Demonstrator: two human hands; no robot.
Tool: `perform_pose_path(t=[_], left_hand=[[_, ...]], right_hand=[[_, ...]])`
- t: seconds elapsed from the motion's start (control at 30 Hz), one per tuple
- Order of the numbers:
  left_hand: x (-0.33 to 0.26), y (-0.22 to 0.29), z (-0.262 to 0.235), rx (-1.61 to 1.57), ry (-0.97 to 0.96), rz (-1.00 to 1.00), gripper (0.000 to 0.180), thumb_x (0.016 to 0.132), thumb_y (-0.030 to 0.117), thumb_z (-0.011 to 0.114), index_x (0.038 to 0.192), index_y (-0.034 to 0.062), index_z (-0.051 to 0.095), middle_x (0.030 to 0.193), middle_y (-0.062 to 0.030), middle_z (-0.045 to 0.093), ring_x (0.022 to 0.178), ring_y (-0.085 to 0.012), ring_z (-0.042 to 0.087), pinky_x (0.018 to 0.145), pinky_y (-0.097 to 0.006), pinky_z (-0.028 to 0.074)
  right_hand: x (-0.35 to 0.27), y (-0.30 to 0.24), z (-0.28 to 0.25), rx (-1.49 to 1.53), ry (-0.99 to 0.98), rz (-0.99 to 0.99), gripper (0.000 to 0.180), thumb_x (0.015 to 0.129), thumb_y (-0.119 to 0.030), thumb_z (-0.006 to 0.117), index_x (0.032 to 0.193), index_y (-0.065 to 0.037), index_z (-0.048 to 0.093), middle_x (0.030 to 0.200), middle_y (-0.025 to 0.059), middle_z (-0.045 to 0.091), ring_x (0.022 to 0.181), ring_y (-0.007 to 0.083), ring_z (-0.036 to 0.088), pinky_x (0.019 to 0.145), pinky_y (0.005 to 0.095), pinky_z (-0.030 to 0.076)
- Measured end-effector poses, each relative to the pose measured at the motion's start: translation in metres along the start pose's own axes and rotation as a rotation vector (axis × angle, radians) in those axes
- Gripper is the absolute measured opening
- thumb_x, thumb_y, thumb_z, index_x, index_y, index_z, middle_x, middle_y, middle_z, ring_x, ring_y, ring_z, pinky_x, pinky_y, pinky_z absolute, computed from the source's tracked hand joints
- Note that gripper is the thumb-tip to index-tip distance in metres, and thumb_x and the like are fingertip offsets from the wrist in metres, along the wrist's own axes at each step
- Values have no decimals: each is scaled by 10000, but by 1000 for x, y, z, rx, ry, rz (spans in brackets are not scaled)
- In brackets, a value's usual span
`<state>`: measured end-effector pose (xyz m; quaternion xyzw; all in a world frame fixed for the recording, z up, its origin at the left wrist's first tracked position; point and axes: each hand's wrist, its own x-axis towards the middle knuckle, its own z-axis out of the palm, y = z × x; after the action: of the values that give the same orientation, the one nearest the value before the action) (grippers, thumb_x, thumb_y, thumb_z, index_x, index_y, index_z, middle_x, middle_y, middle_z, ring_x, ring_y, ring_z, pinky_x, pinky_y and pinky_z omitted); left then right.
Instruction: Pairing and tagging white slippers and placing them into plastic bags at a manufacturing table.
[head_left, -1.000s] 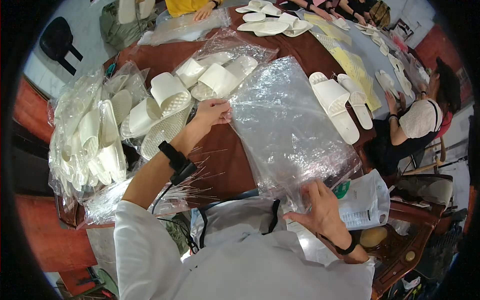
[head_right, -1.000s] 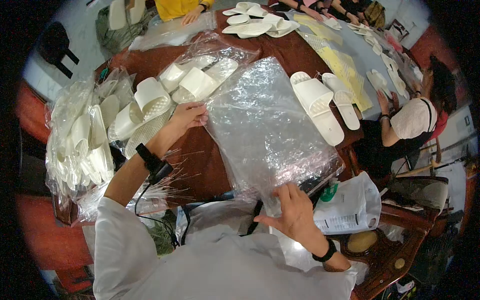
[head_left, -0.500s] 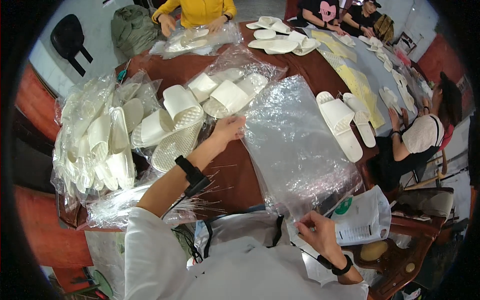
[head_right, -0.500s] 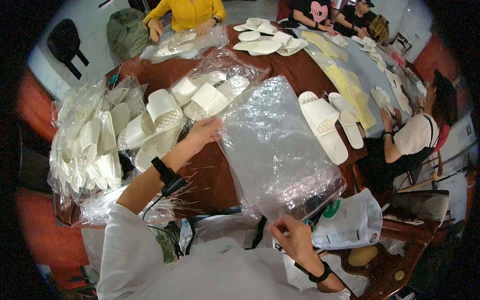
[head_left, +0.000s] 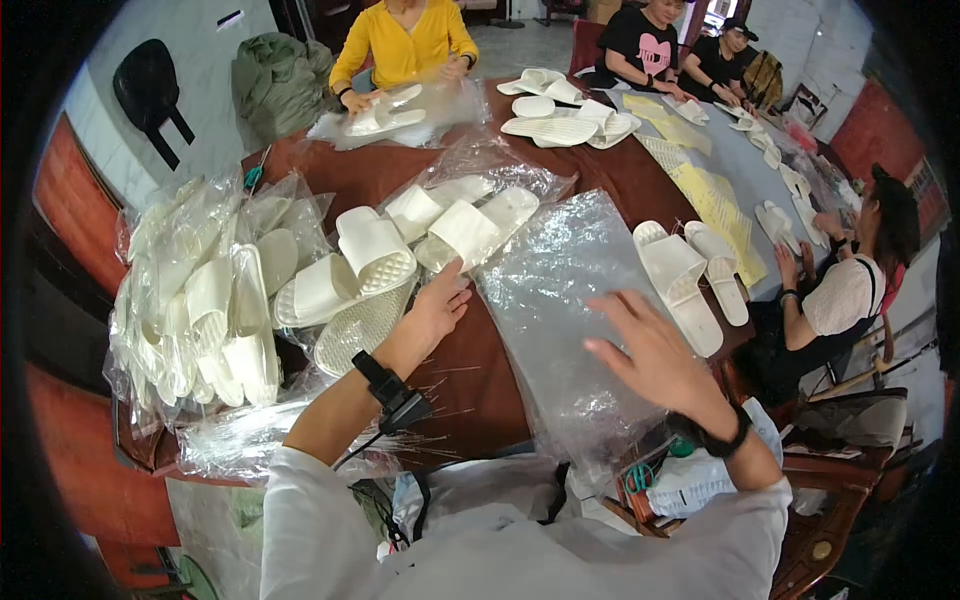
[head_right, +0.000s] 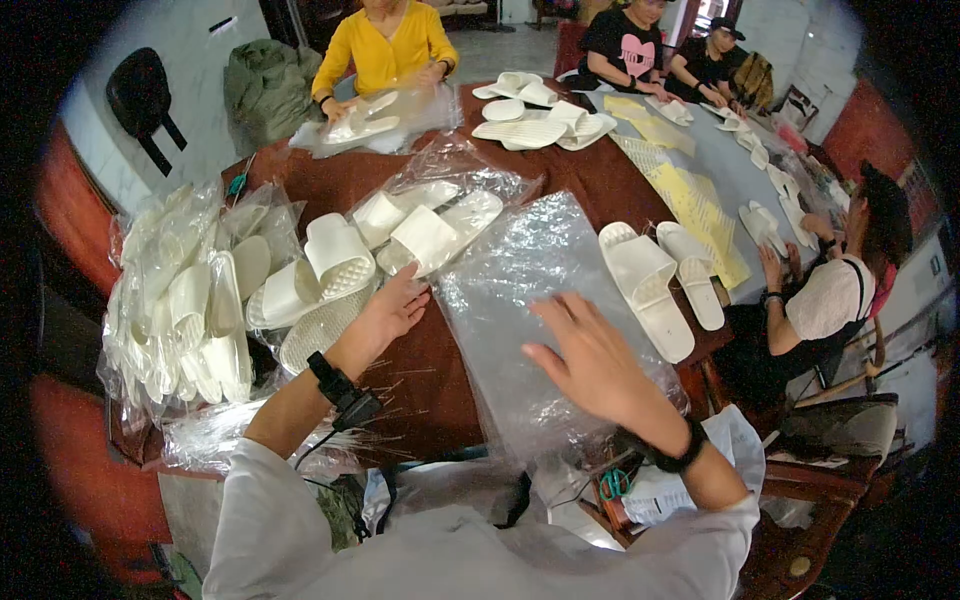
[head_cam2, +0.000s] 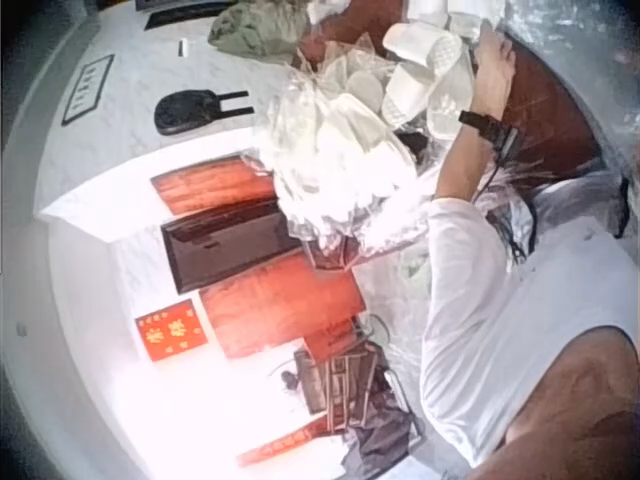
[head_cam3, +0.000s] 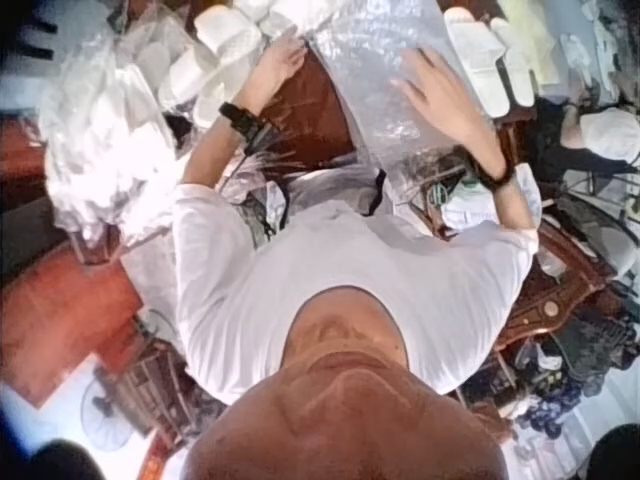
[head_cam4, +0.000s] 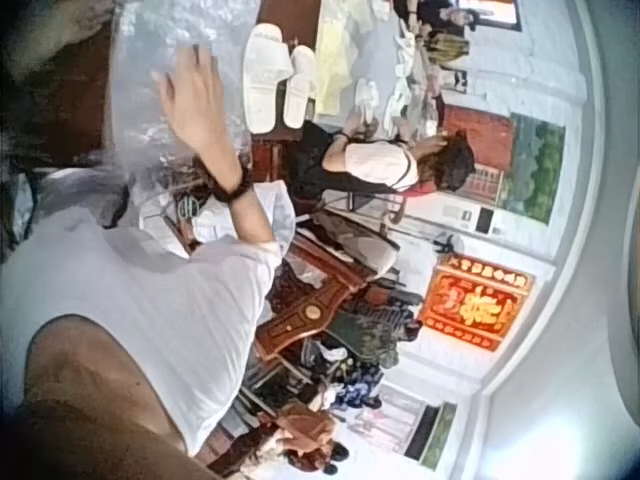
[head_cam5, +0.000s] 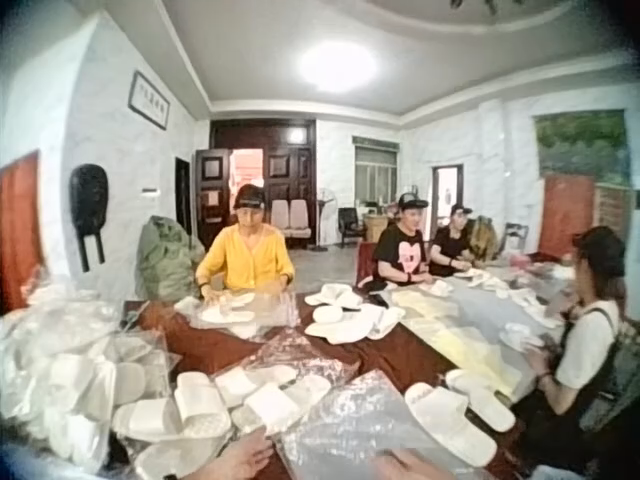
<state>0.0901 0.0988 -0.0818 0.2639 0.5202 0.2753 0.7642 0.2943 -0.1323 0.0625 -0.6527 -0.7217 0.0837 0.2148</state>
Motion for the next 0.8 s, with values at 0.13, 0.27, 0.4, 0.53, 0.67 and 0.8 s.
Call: perform_pose_path(t=[0.13, 0.27, 0.4, 0.53, 0.67, 0.8], left_hand=[[7, 8, -8, -126, -24, 33, 340, 866, 410, 699, 1104, 210, 562, 1063, -7, 620, 1031, -165, 530, 879, -303, 358], [-4, 25, 3, -212, -56, 61, 256, 891, 310, 680, 1109, 195, 611, 1013, 6, 607, 983, -158, 527, 902, -304, 360], [-11, 41, -1, -360, -47, 0, 154, 904, 215, 666, 1033, 151, 614, 965, -13, 624, 904, -157, 558, 801, -277, 422], [-12, 43, -5, -395, -120, -7, 138, 884, 147, 682, 991, 105, 606, 925, -24, 627, 826, -152, 578, 733, -271, 472], [-19, 32, -1, -291, -190, -18, 130, 897, 70, 642, 1022, 85, 607, 952, -32, 626, 826, -159, 578, 738, -271, 499], [-17, 15, -12, -169, -205, -72, 323, 872, 204, 716, 1147, 87, 591, 1054, -58, 594, 933, -193, 554, 825, -304, 498]], right_hand=[[58, 51, 64, -51, -64, 9, 574, 912, -365, 601, 1393, -113, 416, 1403, 222, 382, 1290, 442, 370, 1049, 489, 350], [90, 82, 99, -151, -353, 169, 710, 911, -565, 503, 1489, -207, 301, 1525, 228, 213, 1414, 466, 125, 1109, 618, 189], [108, 87, 110, -203, -487, 253, 764, 888, -628, 486, 1505, -228, 278, 1552, 215, 171, 1440, 449, 57, 1114, 648, 141], [120, 94, 119, -240, -456, 262, 759, 890, -620, 490, 1503, -223, 282, 1548, 213, 182, 1441, 447, 58, 1118, 644, 133], [135, 107, 125, -266, -385, 274, 758, 896, -615, 483, 1498, -197, 288, 1539, 218, 199, 1438, 447, 76, 1119, 628, 149], [140, 109, 128, -182, -288, 261, 763, 896, -583, 509, 1492, -160, 294, 1530, 227, 218, 1424, 463, 119, 1119, 616, 158]])
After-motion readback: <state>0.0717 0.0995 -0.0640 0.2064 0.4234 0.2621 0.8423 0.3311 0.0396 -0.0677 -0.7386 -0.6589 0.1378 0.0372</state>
